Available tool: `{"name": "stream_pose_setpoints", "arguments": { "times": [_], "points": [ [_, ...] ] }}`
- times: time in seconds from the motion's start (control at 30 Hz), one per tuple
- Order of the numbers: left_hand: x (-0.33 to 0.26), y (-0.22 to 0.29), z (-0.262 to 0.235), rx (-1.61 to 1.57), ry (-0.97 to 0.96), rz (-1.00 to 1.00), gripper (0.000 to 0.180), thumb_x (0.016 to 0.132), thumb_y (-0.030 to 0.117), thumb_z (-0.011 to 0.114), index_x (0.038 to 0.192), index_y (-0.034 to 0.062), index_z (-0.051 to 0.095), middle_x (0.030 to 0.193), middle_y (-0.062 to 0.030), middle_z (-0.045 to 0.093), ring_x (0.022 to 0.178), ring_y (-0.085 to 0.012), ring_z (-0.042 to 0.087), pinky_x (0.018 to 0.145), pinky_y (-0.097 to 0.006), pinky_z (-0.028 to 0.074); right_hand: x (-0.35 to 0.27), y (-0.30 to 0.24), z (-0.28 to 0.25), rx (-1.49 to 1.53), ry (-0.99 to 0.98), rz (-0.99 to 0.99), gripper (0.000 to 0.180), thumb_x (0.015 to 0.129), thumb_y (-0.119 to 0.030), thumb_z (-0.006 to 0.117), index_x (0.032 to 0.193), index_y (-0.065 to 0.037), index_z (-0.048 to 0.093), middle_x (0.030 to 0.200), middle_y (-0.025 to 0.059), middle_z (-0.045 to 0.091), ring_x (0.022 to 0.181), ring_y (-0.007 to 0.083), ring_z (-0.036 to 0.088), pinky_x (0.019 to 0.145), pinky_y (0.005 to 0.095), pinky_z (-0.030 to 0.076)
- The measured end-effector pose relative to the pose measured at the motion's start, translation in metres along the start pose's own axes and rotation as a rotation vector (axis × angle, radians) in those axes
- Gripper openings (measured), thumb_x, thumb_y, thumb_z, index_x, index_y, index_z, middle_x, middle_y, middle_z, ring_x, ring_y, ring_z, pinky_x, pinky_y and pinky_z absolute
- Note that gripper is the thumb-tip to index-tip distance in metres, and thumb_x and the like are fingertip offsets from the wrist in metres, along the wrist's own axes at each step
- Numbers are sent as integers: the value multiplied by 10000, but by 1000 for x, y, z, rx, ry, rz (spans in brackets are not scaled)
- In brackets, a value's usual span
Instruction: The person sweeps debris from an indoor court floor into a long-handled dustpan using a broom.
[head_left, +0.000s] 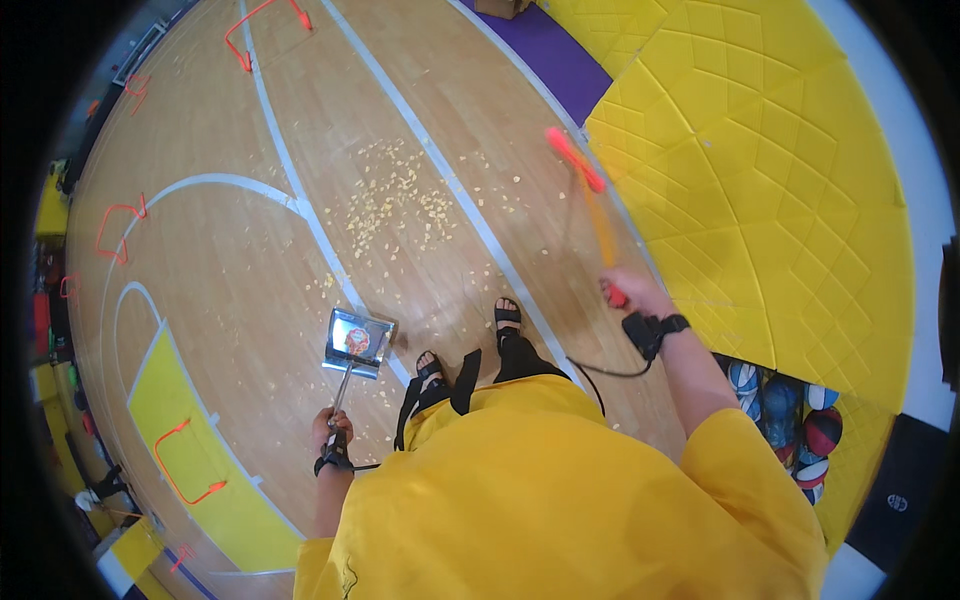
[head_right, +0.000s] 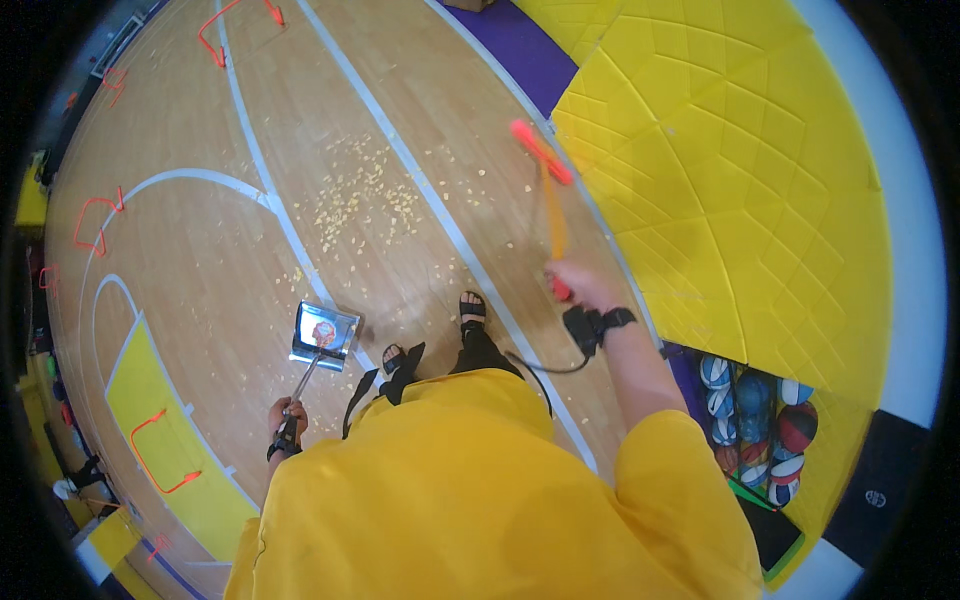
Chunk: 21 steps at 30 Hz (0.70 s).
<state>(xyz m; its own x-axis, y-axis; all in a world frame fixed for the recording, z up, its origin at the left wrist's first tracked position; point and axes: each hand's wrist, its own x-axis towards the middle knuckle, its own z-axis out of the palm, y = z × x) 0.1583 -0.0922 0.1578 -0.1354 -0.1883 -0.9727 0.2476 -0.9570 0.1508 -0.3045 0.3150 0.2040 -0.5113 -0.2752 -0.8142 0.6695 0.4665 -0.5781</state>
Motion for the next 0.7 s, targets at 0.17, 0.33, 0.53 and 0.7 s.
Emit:
{"name": "stream_pose_setpoints", "arguments": {
  "times": [0.17, 0.33, 0.53, 0.7],
  "points": [
    [6, -29, 63, 60, -23, -24, 112, 773, 120, 436, 713, 42, 384, 529, -18, 402, 397, -88, 388, 343, -174, 365, -83, 2, 41, -588, -300, 63, 158, 726, -183, 488, 673, -34, 490, 474, 35, 456, 364, 120, 434, 338, 243, 346],
    [28, -46, 116, 87, -50, -42, 117, 773, 122, 427, 702, 43, 378, 519, -8, 389, 380, -89, 374, 343, -180, 363, -109, -30, 29, -590, -657, 238, 159, 710, -142, 506, 800, -11, 493, 482, 8, 450, 356, 53, 401, 321, 197, 304],
    [28, -45, 99, -116, 2, 43, 101, 777, 111, 398, 740, 22, 366, 512, -20, 379, 373, -94, 369, 346, -185, 371, -104, -35, 27, -474, -694, 202, 135, 701, -144, 539, 744, -19, 510, 488, 0, 439, 352, 54, 392, 315, 195, 289],
    [21, -25, 21, -259, -6, 103, 102, 773, 103, 410, 734, 23, 361, 514, -23, 379, 376, -99, 376, 333, -189, 387, -69, -77, 14, -514, -488, 125, 144, 742, -191, 541, 796, -70, 485, 532, -30, 414, 369, 41, 386, 327, 174, 291]
  ]
}}
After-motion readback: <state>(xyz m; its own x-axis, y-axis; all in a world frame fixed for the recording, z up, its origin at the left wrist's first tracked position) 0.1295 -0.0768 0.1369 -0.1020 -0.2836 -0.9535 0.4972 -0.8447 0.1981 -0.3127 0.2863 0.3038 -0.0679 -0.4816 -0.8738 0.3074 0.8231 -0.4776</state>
